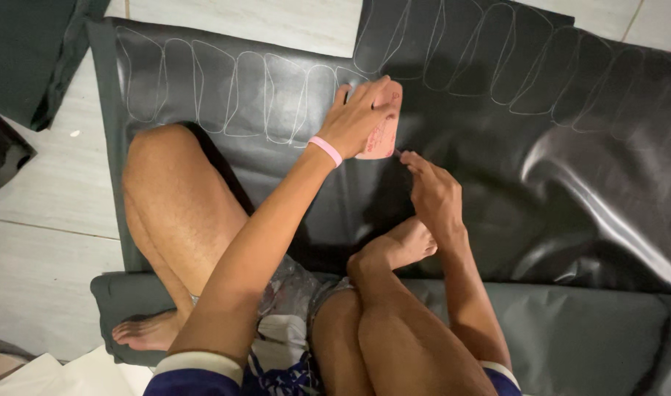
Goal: The person sits on the floor and uses a pink shoe-last template to trace outlines onto a large black sheet of material. They repeatedly position the template, trace around it with a white marker, and move to the next spot to create a row of identical shapes.
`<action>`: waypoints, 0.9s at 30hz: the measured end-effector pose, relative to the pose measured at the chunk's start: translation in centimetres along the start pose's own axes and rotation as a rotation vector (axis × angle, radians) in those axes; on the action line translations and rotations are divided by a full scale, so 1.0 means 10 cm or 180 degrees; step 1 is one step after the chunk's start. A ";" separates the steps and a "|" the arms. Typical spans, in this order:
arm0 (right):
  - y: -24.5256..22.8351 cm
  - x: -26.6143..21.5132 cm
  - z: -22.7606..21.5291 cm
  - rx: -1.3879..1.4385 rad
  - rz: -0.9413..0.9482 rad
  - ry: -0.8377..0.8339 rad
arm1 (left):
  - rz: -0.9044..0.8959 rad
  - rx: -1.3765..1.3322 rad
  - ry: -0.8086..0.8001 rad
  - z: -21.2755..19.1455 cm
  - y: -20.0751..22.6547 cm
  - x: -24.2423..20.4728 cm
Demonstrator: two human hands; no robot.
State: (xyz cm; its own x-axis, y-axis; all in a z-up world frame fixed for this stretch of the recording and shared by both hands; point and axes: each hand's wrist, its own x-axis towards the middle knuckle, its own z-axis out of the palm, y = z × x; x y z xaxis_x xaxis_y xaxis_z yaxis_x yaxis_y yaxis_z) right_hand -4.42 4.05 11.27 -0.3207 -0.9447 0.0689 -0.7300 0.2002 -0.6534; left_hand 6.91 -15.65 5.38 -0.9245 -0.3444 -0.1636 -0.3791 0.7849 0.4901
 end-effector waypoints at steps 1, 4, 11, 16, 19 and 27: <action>0.01 -0.02 -0.03 -0.0038 0.0032 0.0038 | -0.0005 -0.0056 0.0015 0.00 0.01 0.02; 0.04 -0.13 -0.09 0.0374 0.0282 0.0060 | -0.0098 -0.0292 0.0306 -0.02 0.02 0.14; 0.46 -0.43 -0.19 0.0263 0.1047 0.1014 | 0.0335 -0.1330 0.1477 0.16 0.43 0.15; 0.63 -0.39 -0.12 -0.0129 0.0833 0.0600 | 0.0755 -0.1233 0.0230 0.27 0.66 -0.20; 0.61 -0.36 -0.04 -0.0466 0.0857 0.0136 | 0.0410 -0.1709 0.0772 0.33 0.64 -0.29; 0.61 -0.18 0.11 -0.0712 0.1183 -0.0070 | -0.0426 -0.1408 0.0816 0.29 0.27 -0.18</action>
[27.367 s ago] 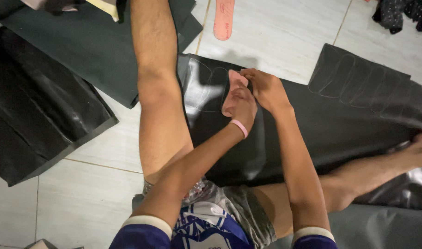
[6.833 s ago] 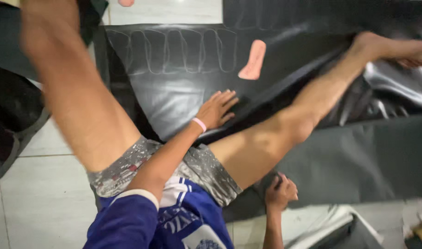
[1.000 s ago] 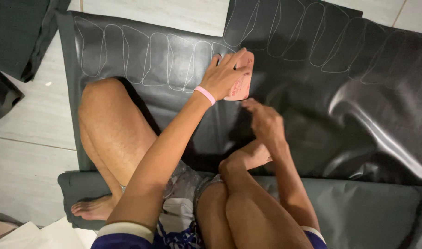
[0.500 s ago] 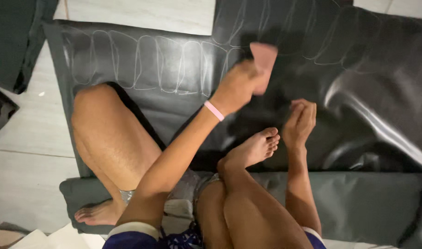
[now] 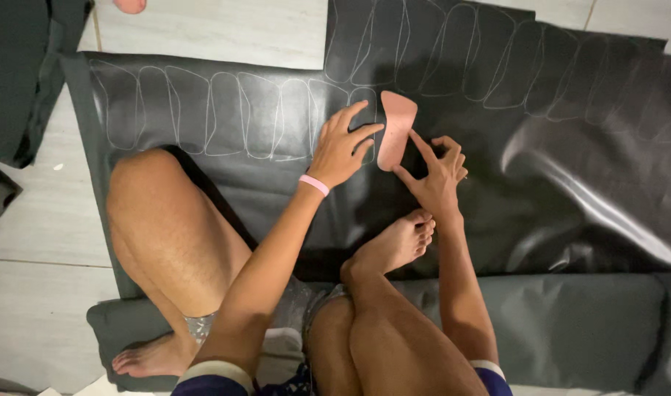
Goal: The person sits on the floor and uses a pink shoe-last template to trace outlines onto a large black sheet of material. They repeatedly position the template, trace around it with a white marker, and move to the next spot to create a row of identical shapes.
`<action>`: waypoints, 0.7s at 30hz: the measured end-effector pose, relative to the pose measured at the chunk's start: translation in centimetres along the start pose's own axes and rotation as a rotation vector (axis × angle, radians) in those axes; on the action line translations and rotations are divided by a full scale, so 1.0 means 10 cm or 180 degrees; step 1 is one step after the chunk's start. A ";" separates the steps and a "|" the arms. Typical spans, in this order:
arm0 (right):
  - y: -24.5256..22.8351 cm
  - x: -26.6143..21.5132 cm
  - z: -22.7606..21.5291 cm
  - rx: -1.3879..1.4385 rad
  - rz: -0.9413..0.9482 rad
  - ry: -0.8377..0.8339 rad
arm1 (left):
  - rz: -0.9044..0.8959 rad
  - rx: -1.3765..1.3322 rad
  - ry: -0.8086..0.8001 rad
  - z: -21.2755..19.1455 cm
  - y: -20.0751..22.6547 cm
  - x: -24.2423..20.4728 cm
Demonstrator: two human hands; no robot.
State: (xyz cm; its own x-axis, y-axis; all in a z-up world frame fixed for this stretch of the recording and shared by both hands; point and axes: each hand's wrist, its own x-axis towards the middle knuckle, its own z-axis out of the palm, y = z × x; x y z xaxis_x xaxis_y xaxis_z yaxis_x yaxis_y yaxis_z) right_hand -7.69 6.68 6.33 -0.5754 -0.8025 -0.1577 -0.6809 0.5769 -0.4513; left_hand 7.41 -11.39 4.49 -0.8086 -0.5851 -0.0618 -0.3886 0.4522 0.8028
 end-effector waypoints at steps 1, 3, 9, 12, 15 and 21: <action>0.01 -0.02 0.02 -0.0037 0.0021 0.0001 | 0.0028 0.0035 -0.0059 0.01 -0.01 -0.02; 0.03 -0.03 0.05 -0.0081 -0.0022 0.0079 | 0.0002 0.0050 -0.0107 0.02 -0.02 -0.02; 0.03 -0.01 0.09 -0.0156 0.0045 0.0046 | 0.0001 0.0016 -0.0151 0.00 -0.02 -0.01; 0.04 -0.01 0.11 -0.0126 0.0016 0.0055 | 0.0022 0.0016 -0.0144 -0.01 -0.02 -0.02; 0.06 -0.03 0.10 -0.0141 0.0068 -0.0036 | 0.0038 0.0031 -0.0165 0.00 -0.02 -0.02; 0.04 -0.02 0.09 -0.0106 0.0055 -0.0033 | 0.0029 0.0038 -0.0175 -0.03 0.02 -0.01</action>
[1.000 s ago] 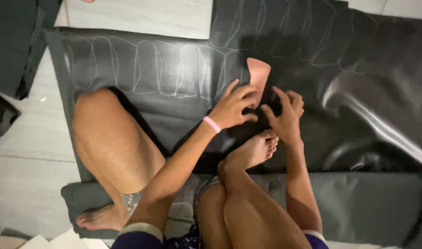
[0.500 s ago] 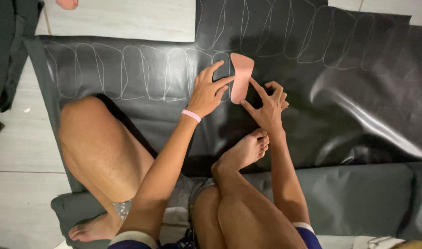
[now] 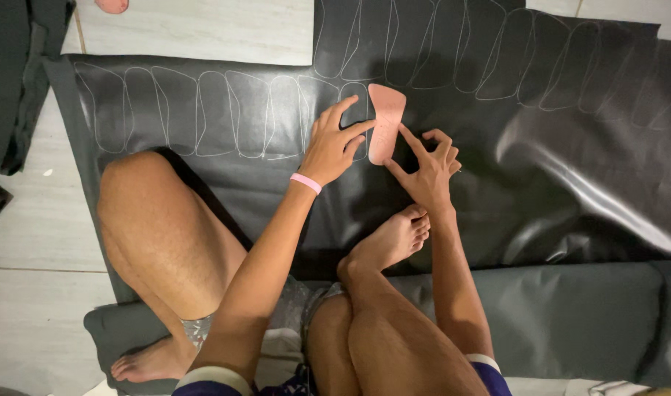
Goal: The person sits on the floor and uses a pink shoe-last template to trace outlines onto a large black sheet of material. They repeatedly position the template, trace around it with a white marker, and move to the next spot to create a row of identical shapes.
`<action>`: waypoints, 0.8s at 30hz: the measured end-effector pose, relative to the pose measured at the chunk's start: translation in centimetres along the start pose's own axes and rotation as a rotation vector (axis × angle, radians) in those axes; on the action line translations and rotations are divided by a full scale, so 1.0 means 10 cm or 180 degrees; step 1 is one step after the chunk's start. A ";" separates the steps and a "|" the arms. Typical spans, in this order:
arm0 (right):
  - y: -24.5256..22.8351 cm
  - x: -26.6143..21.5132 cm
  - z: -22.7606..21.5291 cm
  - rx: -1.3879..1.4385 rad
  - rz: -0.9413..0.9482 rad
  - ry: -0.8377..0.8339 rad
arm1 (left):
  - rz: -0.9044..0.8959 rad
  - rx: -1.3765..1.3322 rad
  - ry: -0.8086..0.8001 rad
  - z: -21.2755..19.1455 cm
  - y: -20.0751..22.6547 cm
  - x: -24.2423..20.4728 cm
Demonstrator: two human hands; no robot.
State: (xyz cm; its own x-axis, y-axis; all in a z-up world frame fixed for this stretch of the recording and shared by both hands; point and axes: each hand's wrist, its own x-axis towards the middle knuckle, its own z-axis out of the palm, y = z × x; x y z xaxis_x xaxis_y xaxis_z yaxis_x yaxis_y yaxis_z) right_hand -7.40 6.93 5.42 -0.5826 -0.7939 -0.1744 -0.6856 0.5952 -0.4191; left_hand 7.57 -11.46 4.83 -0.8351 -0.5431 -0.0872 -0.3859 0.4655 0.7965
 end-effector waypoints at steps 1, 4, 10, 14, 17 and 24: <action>-0.01 0.01 0.00 0.0034 -0.0001 0.0010 | 0.0018 0.0002 0.0001 -0.01 0.02 0.01; 0.00 0.01 -0.01 0.0002 0.0012 -0.0005 | 0.0042 0.0013 0.0015 -0.04 0.07 0.01; 0.10 0.01 0.05 0.0101 0.0118 -0.0095 | -0.0038 0.1053 -0.0308 0.20 0.17 0.08; 0.20 0.28 -0.05 0.1663 0.0335 0.0811 | 0.0441 0.3050 -0.0028 0.82 0.44 0.25; 0.08 0.53 -0.19 0.1563 -0.0163 0.1270 | -0.0044 0.4398 -0.0956 1.29 0.72 0.31; -0.47 0.65 -0.70 0.0044 -0.1663 -0.1530 | -0.1329 0.3444 -0.0824 1.75 0.94 0.21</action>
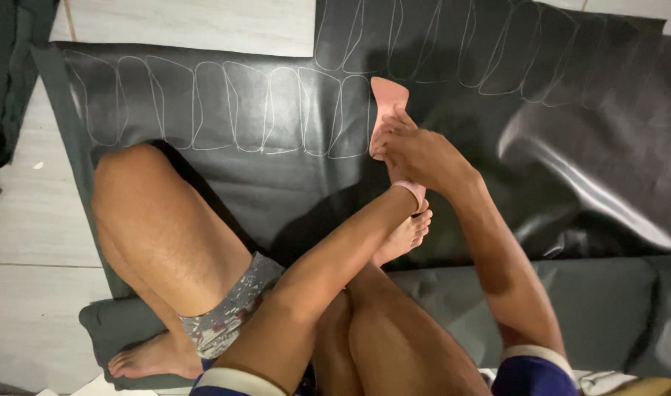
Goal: The person sits on the floor and uses a pink shoe-last template to trace outlines onto a large black sheet of material. They repeatedly position the template, trace around it with a white marker, and move to the next spot to create a row of identical shapes.
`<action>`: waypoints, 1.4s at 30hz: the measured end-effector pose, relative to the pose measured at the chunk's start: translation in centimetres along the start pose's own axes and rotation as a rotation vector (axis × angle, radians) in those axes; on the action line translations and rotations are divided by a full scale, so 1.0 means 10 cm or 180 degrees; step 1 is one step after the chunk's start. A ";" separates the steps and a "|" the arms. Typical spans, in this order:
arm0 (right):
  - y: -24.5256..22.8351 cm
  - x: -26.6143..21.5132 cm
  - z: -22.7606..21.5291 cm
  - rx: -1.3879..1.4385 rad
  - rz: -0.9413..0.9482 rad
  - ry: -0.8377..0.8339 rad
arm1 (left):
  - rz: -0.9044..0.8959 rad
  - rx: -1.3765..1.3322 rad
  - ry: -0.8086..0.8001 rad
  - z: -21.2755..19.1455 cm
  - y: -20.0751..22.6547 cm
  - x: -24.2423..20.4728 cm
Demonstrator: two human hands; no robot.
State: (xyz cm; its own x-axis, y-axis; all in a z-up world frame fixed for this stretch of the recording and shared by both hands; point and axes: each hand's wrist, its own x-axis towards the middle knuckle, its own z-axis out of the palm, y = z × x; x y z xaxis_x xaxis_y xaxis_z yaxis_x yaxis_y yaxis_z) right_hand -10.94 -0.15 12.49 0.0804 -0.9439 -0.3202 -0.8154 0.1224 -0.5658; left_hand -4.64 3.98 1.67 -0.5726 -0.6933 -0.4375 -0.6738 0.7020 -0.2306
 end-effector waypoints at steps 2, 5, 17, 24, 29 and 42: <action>-0.03 0.05 -0.05 -0.0183 -0.0212 0.0043 | -0.0207 -0.0327 -0.0017 0.04 0.05 -0.02; 0.00 0.07 -0.02 -0.0439 -0.0331 0.0048 | -0.0304 -0.0092 0.0109 0.12 0.10 0.00; 0.28 0.57 -0.30 -0.0199 0.0226 0.0712 | 0.0862 0.0002 0.0221 0.01 -0.33 0.32; 0.32 0.49 -0.30 0.0155 0.0441 0.0845 | 0.1037 -0.0097 0.0316 -0.04 -0.53 0.38; 0.41 0.07 -0.22 0.0018 0.0233 0.1319 | 0.0640 -0.1670 0.1252 0.12 -0.57 0.43; -0.22 -0.74 0.65 0.0686 0.0508 0.1688 | 0.1562 -0.1911 0.0815 -0.26 -1.52 0.46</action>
State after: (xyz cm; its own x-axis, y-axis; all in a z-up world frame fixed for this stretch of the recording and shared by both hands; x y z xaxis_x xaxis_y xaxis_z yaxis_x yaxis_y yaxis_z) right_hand -5.97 8.52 11.16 -0.3763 -0.9262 -0.0219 -0.6546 0.2826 -0.7012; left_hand 1.75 -10.35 5.42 -0.9075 -0.3964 -0.1387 -0.4124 0.7789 0.4724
